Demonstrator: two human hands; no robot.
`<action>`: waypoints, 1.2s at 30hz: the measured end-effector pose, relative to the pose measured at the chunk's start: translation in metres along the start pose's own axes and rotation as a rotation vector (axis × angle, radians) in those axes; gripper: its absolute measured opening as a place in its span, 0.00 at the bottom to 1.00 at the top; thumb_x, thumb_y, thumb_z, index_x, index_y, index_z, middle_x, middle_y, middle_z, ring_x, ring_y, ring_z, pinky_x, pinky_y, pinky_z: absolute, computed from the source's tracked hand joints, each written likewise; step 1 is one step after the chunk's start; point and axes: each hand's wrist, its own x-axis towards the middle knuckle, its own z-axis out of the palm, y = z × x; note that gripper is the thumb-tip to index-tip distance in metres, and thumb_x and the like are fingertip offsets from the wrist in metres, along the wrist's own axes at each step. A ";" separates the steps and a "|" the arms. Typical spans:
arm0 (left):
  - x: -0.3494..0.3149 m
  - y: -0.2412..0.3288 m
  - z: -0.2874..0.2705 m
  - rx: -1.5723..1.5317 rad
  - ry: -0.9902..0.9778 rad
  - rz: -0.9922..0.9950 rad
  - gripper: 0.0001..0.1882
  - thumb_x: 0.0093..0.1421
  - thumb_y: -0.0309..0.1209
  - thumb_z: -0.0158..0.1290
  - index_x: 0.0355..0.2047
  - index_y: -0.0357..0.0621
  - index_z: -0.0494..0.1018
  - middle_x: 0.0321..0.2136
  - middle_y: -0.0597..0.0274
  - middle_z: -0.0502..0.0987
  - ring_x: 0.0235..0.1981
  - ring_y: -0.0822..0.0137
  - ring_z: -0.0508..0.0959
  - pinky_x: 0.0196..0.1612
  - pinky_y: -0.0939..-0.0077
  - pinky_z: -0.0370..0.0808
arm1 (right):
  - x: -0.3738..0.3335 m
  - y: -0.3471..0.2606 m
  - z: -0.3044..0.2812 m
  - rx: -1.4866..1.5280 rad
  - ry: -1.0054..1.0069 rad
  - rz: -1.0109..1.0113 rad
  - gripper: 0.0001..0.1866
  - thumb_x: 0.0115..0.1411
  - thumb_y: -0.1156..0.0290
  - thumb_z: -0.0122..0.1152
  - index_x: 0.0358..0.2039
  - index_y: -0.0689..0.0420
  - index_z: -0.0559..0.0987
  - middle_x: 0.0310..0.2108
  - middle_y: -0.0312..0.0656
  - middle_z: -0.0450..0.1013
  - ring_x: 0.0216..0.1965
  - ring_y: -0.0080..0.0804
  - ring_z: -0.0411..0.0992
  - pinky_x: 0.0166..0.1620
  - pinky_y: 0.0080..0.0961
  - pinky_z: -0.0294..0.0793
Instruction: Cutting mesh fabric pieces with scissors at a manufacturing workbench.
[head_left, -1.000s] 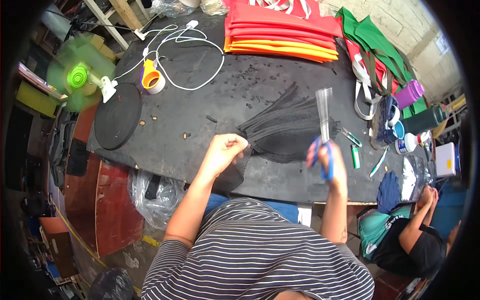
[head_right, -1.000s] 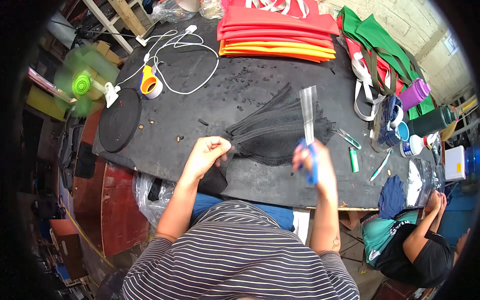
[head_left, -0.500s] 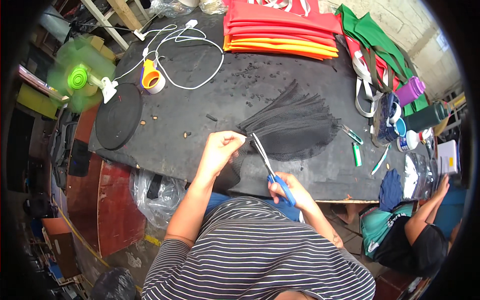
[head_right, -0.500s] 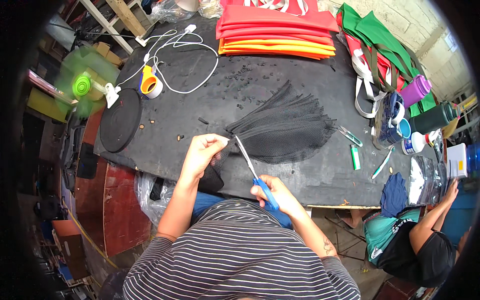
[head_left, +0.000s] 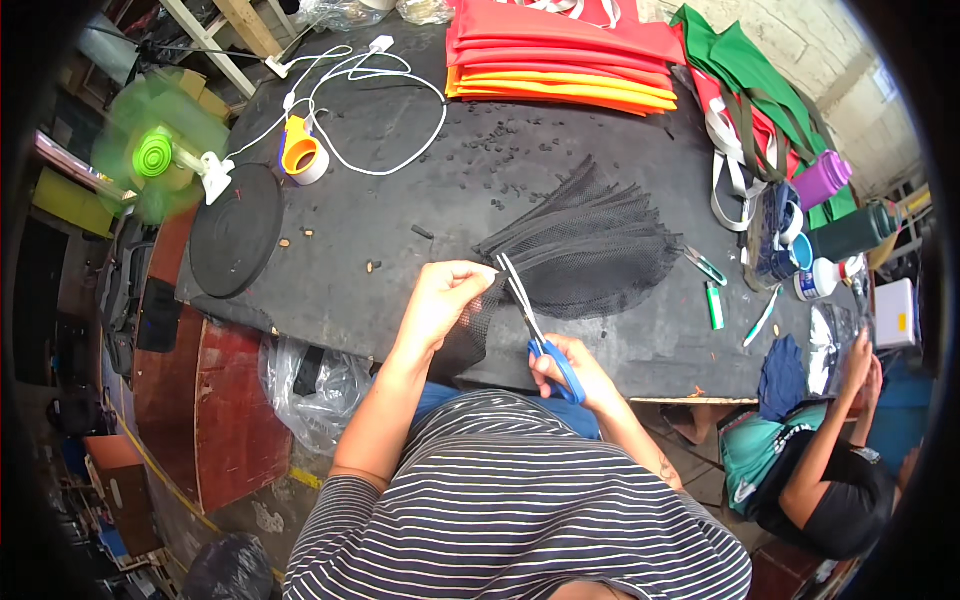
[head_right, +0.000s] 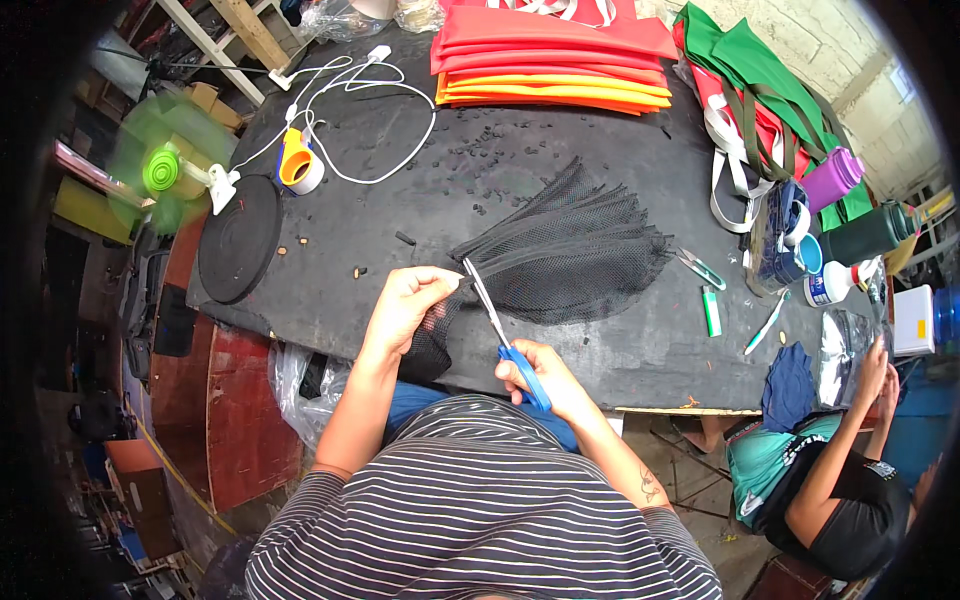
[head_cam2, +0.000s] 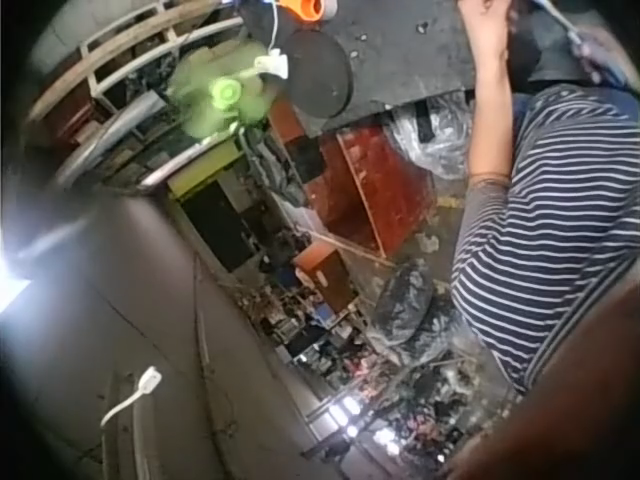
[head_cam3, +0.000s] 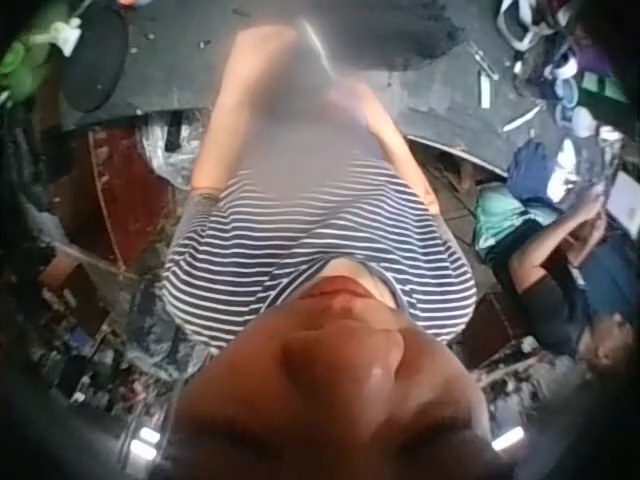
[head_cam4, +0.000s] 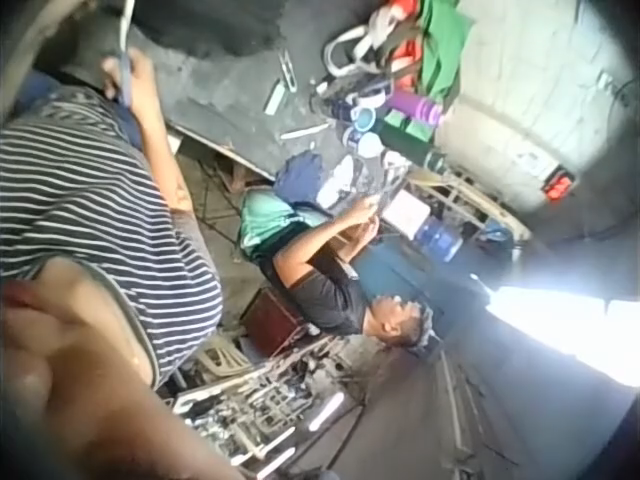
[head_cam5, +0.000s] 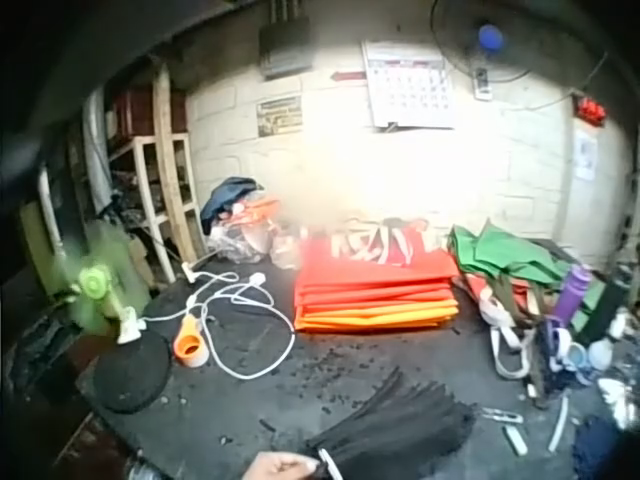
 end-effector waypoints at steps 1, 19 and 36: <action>0.000 0.000 0.000 -0.006 -0.008 -0.009 0.09 0.55 0.30 0.52 0.31 0.38 0.75 0.18 0.72 0.71 0.15 0.82 0.66 0.15 0.90 0.59 | 0.001 0.001 -0.001 0.001 0.003 -0.004 0.19 0.50 0.55 0.62 0.24 0.56 0.68 0.16 0.31 0.65 0.15 0.15 0.64 0.19 0.11 0.61; -0.002 0.003 0.004 0.063 0.098 0.078 0.08 0.54 0.29 0.53 0.26 0.37 0.75 0.14 0.72 0.70 0.14 0.83 0.67 0.17 0.90 0.60 | 0.002 0.006 0.004 -0.077 0.033 -0.010 0.17 0.50 0.58 0.63 0.26 0.58 0.69 0.17 0.31 0.64 0.16 0.15 0.63 0.20 0.11 0.61; -0.007 0.004 0.014 0.059 0.023 0.128 0.06 0.53 0.28 0.55 0.26 0.37 0.75 0.18 0.71 0.71 0.18 0.81 0.68 0.22 0.87 0.65 | 0.011 -0.010 0.011 0.079 0.226 -0.238 0.15 0.46 0.68 0.67 0.28 0.59 0.69 0.22 0.35 0.70 0.21 0.17 0.69 0.24 0.12 0.67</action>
